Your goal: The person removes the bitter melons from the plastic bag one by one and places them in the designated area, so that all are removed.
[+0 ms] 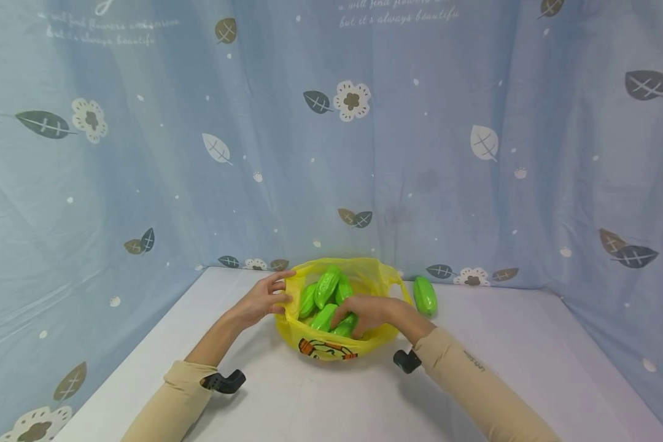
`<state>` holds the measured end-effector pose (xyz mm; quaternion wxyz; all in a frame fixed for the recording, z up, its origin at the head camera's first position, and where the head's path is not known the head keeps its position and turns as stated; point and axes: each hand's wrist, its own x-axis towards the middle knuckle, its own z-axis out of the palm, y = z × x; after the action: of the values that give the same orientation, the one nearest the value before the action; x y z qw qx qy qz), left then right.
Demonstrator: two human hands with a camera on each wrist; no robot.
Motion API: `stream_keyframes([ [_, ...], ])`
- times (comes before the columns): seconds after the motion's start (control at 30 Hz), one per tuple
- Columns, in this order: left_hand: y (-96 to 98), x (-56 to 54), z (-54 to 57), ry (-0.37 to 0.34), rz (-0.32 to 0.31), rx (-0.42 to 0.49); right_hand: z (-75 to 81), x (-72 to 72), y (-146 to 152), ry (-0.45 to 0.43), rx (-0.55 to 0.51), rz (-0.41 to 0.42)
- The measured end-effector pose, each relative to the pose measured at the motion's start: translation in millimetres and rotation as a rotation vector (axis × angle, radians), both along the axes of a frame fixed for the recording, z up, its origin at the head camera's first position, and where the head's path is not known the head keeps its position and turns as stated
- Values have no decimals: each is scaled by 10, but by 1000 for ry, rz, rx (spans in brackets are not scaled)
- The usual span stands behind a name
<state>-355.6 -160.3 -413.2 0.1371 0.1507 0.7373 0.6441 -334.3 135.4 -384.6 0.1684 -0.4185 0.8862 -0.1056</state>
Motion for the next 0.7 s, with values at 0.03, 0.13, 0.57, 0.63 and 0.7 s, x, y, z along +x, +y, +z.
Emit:
stream_keyframes([
  [0.03, 1, -2, 1, 0, 1, 0, 1, -2, 3, 1, 1, 4],
  [0.13, 3, -4, 4, -1, 3, -1, 9, -7, 8, -4, -7, 15],
  [0.57, 11, 7, 4, -5, 3, -3, -16, -7, 32, -7, -23, 17],
  [0.63, 11, 9, 6, -4, 3, -6, -19, -11, 38, -10, -23, 14],
  [0.7, 8, 8, 5, -4, 2, -8, -20, -15, 44, -15, -25, 8],
])
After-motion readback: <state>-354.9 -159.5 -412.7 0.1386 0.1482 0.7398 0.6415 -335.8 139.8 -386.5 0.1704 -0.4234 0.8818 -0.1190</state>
